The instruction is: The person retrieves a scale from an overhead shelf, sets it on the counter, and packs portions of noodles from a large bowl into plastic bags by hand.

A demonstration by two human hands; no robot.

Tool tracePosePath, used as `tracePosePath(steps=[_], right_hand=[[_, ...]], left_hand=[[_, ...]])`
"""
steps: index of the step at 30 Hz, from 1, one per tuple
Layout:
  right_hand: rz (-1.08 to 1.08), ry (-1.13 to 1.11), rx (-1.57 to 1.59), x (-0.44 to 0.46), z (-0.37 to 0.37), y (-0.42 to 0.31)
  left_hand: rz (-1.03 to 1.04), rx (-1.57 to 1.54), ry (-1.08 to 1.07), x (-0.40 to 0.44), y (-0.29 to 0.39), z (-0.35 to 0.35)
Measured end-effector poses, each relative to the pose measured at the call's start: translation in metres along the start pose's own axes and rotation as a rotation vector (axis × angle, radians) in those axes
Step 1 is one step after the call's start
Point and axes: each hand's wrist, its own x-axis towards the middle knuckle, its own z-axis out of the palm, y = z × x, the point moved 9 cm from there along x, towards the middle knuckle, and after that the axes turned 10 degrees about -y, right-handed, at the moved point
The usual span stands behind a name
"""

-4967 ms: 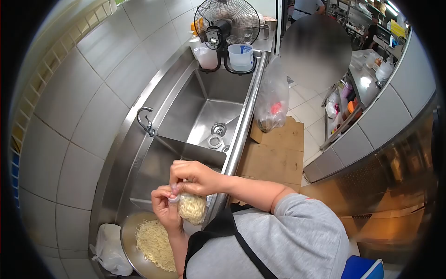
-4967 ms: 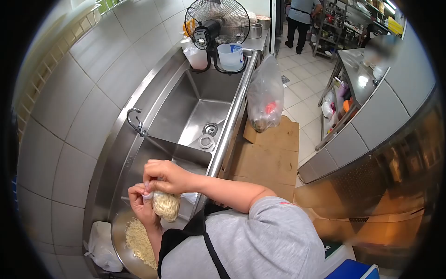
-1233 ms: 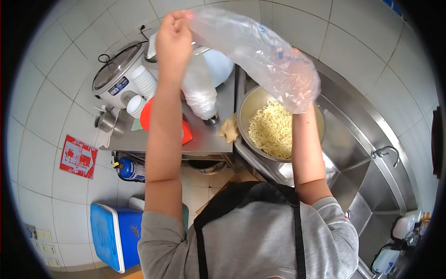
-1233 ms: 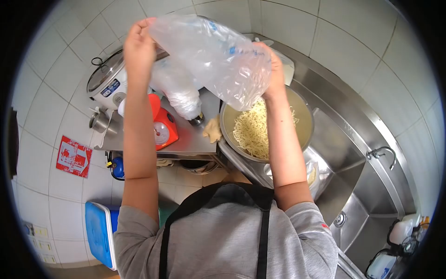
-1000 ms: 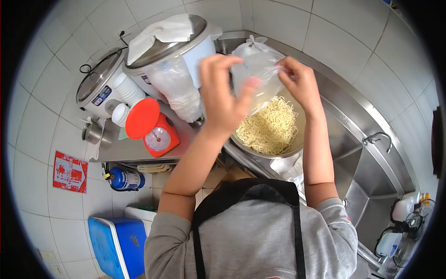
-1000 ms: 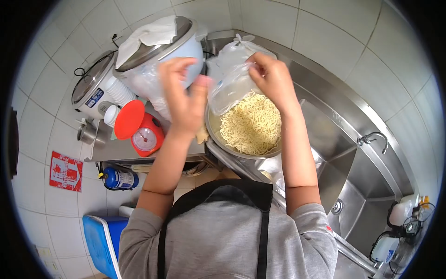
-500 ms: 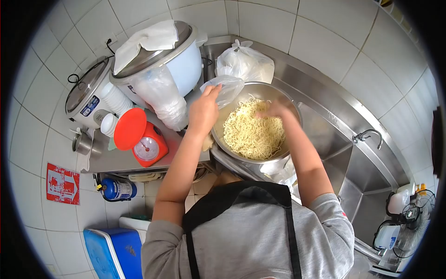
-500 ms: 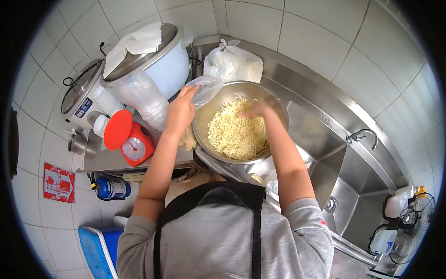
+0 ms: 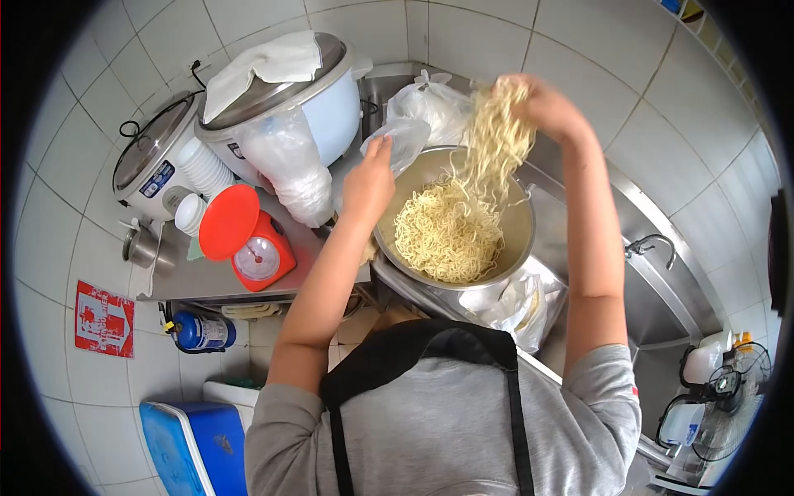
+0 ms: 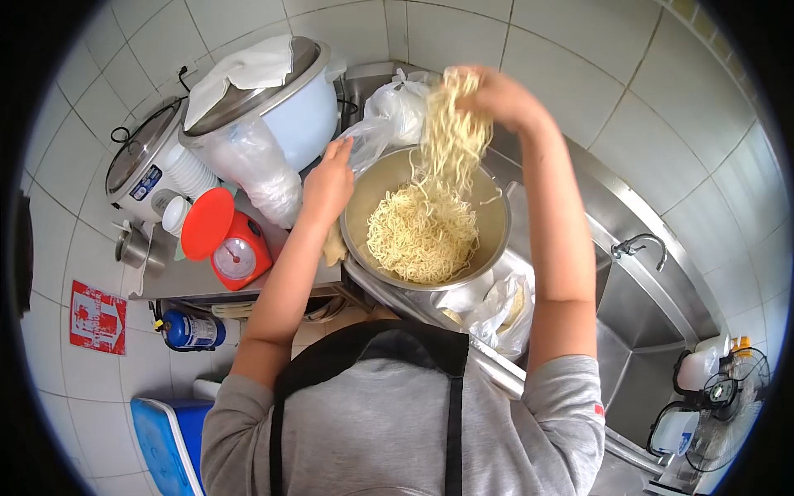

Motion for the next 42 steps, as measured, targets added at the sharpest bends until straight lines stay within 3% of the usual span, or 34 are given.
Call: tracePosePath(steps=[4,7,10,11,12,13,15,16,18,21,23,25,27,28,32,35,37,39,42], right_hand=[[-0.085,0.039,-0.046,-0.012,-0.005,-0.063],[0.02,-0.066,-0.204,-0.007,0.027,-0.036],[0.229,-0.217,-0.492,0.015,0.079,0.052],[0.371,-0.431,-0.47,0.019,0.111,0.093],[0.373,-0.553,-0.584,0.032,0.141,0.141],[0.525,-0.569,-0.57,0.021,0.163,0.16],[0.482,-0.411,-0.857,0.037,0.218,0.248],[0.576,-0.349,-0.843,0.018,0.221,0.22],[0.462,-0.347,-0.855,0.032,0.227,0.224],[0.323,-0.2,-0.382,0.027,0.187,0.22],[0.395,-0.195,-0.137,0.012,0.159,0.203],[0.367,-0.095,0.049,-0.012,0.126,0.144],[0.133,-0.17,0.448,-0.015,0.109,0.106],[0.167,-0.046,0.409,-0.019,0.083,0.106],[-0.091,-0.007,0.671,-0.04,0.051,0.037],[0.0,0.02,0.625,-0.044,0.062,0.067],[0.205,-0.007,0.584,-0.048,0.088,0.094],[0.265,0.01,0.666,-0.045,0.113,0.155],[0.353,-0.016,1.104,-0.043,0.151,0.207]], left_hand=[[0.06,-0.003,0.058,0.001,0.006,0.002],[0.035,-0.013,0.081,0.001,0.004,-0.002],[0.063,0.009,0.081,-0.002,0.006,-0.005],[0.066,0.007,0.067,-0.003,0.007,-0.004],[0.07,0.006,0.056,-0.003,0.008,-0.003],[0.075,0.003,0.041,-0.004,0.01,0.0],[0.08,-0.025,0.066,-0.008,0.013,0.001],[0.084,-0.039,0.078,-0.009,0.013,0.001],[0.084,-0.036,0.076,-0.009,0.009,0.004],[0.057,-0.033,0.044,-0.011,0.001,0.006],[0.021,-0.024,-0.007,-0.007,-0.005,0.008],[-0.035,-0.014,-0.092,-0.003,-0.008,0.017],[-0.014,-0.02,-0.141,0.002,-0.004,0.031],[0.002,-0.022,-0.167,0.005,-0.002,0.04],[0.191,-0.21,-0.213,0.017,0.019,0.074],[0.189,-0.375,-0.394,0.017,0.047,0.076],[0.314,-0.526,-0.34,0.016,0.057,0.076],[0.367,-0.63,-0.344,0.016,0.058,0.086],[0.436,-0.72,-0.519,0.001,0.069,0.094]])
